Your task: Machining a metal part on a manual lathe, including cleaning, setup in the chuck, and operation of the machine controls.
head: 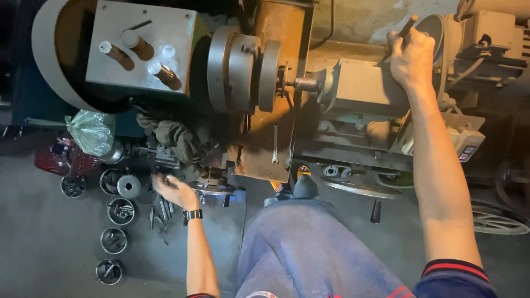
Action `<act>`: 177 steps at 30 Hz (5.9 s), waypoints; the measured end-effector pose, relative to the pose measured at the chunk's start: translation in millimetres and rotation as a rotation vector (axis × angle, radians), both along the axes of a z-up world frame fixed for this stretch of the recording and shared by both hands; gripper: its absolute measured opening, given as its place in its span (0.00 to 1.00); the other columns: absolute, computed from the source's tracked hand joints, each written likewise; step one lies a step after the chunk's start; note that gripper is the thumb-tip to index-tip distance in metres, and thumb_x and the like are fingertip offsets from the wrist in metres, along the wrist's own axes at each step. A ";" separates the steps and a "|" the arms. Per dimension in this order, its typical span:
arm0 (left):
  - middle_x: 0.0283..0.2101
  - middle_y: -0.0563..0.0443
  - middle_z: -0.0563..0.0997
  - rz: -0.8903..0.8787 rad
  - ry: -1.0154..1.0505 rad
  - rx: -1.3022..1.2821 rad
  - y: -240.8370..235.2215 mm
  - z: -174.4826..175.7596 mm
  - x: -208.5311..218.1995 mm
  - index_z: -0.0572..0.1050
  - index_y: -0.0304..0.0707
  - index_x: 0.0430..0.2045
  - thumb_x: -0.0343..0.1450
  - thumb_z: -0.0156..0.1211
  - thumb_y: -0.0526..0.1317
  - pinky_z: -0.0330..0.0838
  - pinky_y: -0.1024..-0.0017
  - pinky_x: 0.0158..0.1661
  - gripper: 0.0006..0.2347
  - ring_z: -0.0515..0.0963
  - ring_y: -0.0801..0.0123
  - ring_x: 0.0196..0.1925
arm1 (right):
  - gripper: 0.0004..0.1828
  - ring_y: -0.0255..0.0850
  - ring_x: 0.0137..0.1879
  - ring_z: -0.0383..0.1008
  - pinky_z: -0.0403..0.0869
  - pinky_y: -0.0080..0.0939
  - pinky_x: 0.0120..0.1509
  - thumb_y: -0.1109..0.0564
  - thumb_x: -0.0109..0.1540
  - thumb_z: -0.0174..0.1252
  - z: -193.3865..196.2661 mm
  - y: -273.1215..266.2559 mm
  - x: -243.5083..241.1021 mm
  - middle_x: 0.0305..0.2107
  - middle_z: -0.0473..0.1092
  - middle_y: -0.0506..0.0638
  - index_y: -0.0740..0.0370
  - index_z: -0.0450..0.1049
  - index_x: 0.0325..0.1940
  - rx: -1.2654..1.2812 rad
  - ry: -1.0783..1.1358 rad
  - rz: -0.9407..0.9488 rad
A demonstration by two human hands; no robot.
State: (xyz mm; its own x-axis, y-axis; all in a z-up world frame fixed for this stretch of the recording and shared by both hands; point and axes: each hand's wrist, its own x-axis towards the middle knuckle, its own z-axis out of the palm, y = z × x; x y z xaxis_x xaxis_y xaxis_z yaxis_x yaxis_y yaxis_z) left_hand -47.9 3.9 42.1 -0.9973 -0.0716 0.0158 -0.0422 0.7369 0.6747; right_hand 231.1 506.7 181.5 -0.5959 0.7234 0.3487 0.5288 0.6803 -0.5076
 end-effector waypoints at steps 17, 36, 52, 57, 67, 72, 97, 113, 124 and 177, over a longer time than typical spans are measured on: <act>0.30 0.27 0.74 -0.908 0.335 -0.135 306.6 141.0 -79.3 0.68 0.27 0.30 0.69 0.51 0.47 0.65 0.49 0.32 0.16 0.72 0.35 0.33 | 0.12 0.40 0.33 0.70 0.63 0.41 0.31 0.65 0.68 0.47 -12.7 9.0 6.2 0.26 0.69 0.53 0.67 0.71 0.31 -0.038 0.078 -0.023; 0.54 0.40 0.65 -0.823 0.766 0.510 226.8 167.2 1.0 0.67 0.32 0.47 0.72 0.45 0.28 0.67 0.59 0.59 0.10 0.67 0.52 0.59 | 0.06 0.48 0.33 0.73 0.68 0.44 0.36 0.69 0.66 0.49 3.3 1.3 -2.3 0.32 0.74 0.58 0.72 0.73 0.37 0.096 0.060 0.056; 0.36 0.34 0.73 -0.909 0.020 -0.352 327.3 179.6 -74.4 0.73 0.30 0.32 0.70 0.48 0.48 0.70 0.60 0.34 0.16 0.75 0.47 0.35 | 0.13 0.38 0.34 0.70 0.68 0.38 0.41 0.58 0.67 0.43 18.4 -23.3 -137.3 0.28 0.70 0.49 0.63 0.70 0.31 -0.373 0.731 0.276; 0.38 0.35 0.73 -0.854 -0.036 -0.346 328.7 182.4 -75.2 0.71 0.32 0.33 0.69 0.50 0.49 0.70 0.59 0.36 0.16 0.75 0.46 0.36 | 0.05 0.45 0.38 0.71 0.74 0.39 0.47 0.73 0.62 0.48 43.4 -43.2 -174.7 0.32 0.67 0.57 0.69 0.64 0.39 0.045 0.568 0.455; 0.33 0.34 0.75 -0.840 0.223 -0.196 307.3 155.5 -71.0 0.71 0.28 0.36 0.68 0.52 0.51 0.69 0.58 0.33 0.19 0.75 0.46 0.35 | 0.06 0.46 0.33 0.73 0.76 0.41 0.39 0.68 0.69 0.43 46.2 -34.8 -80.7 0.30 0.70 0.60 0.70 0.66 0.47 0.108 0.488 0.341; 0.31 0.46 0.79 -0.810 0.552 0.286 243.8 143.1 -13.1 0.67 0.32 0.43 0.72 0.50 0.42 0.70 0.71 0.29 0.12 0.79 0.64 0.27 | 0.09 0.56 0.31 0.69 0.63 0.47 0.34 0.68 0.66 0.59 -11.8 13.9 -6.8 0.27 0.68 0.62 0.71 0.65 0.46 0.190 0.014 0.149; 0.48 0.39 0.71 -0.831 0.541 0.367 235.9 141.5 -17.7 0.62 0.33 0.49 0.72 0.50 0.40 0.64 0.63 0.48 0.14 0.71 0.52 0.49 | 0.12 0.46 0.29 0.73 0.71 0.44 0.35 0.61 0.67 0.46 13.2 -4.4 -12.1 0.25 0.71 0.59 0.70 0.68 0.30 -0.267 -0.049 -0.077; 0.55 0.27 0.62 -0.039 -0.104 0.144 -23.7 -71.7 34.8 0.58 0.23 0.53 0.69 0.48 0.41 0.54 0.58 0.56 0.22 0.60 0.43 0.59 | 0.15 0.47 0.28 0.68 0.64 0.44 0.32 0.64 0.68 0.45 2.2 3.7 -6.6 0.24 0.69 0.57 0.70 0.70 0.29 -0.201 -0.114 -0.023; 0.43 0.40 0.72 -0.420 0.708 0.375 80.2 117.2 3.2 0.70 0.28 0.36 0.72 0.44 0.33 0.68 0.64 0.47 0.07 0.72 0.56 0.46 | 0.12 0.58 0.26 0.63 0.54 0.51 0.57 0.63 0.67 0.43 -8.3 7.3 -4.2 0.26 0.71 0.59 0.66 0.72 0.35 -0.028 -0.132 -0.004; 0.41 0.28 0.75 -0.989 0.304 0.011 287.7 169.5 -58.5 0.63 0.22 0.46 0.71 0.48 0.42 0.68 0.56 0.41 0.18 0.75 0.41 0.42 | 0.08 0.48 0.25 0.66 0.56 0.51 0.52 0.65 0.69 0.45 3.7 0.0 -15.2 0.20 0.69 0.51 0.67 0.65 0.35 0.060 -0.011 0.077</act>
State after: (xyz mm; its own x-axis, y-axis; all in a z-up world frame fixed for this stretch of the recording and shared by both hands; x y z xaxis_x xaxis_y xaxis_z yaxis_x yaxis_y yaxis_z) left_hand -106.4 291.6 211.6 -0.5647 0.7760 0.2811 0.7518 0.3431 0.5630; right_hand 215.8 506.6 185.2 -0.6525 0.6535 0.3837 0.4792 0.7481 -0.4591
